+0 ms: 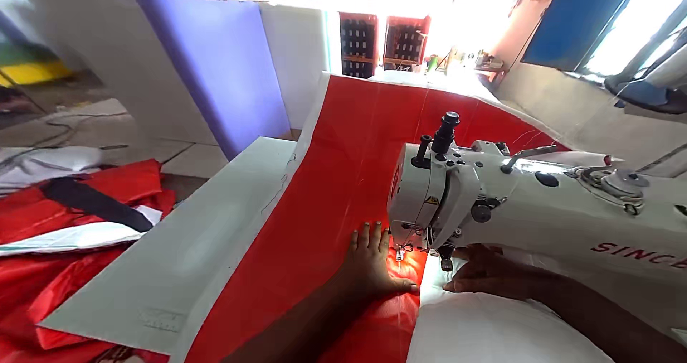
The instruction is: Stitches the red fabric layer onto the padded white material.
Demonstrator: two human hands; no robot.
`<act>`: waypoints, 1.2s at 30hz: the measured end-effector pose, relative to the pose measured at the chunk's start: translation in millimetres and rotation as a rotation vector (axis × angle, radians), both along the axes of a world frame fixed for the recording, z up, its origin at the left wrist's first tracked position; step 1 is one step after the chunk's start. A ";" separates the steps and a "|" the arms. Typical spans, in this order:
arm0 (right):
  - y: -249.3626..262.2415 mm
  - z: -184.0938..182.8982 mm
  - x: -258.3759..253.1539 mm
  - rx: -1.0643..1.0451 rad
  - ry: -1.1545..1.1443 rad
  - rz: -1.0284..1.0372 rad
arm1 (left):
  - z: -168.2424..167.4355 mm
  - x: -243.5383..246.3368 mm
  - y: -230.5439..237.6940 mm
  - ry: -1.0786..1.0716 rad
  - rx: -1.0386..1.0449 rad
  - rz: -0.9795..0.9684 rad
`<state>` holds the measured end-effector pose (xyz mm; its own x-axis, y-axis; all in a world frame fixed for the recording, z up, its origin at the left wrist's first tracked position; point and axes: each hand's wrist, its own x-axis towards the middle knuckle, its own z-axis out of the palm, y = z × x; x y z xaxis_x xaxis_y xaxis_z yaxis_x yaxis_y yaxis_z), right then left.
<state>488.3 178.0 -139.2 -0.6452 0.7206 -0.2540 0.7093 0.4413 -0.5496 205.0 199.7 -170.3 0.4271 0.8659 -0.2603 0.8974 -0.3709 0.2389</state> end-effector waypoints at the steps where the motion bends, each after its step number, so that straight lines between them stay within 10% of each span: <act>1: -1.3 9.2 -4.9 -0.039 -0.070 -0.015 | -0.1 0.5 -0.6 0.004 0.000 0.002; 10: -77.4 81.4 -63.4 -0.367 -0.008 0.090 | 5.4 1.4 -18.3 0.054 0.080 -0.026; 18: -110.6 42.4 -58.9 -0.238 0.021 0.025 | 19.4 -10.8 -78.8 0.102 -0.174 -0.002; 36: -66.2 23.2 -36.0 -0.097 0.172 -0.064 | 9.9 0.3 -21.2 0.065 -0.104 0.009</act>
<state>452.3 111.7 -116.0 -0.6388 0.7389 -0.2142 0.6263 0.3378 -0.7025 205.2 178.5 -160.4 0.3989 0.8365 -0.3757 0.9154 -0.3390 0.2172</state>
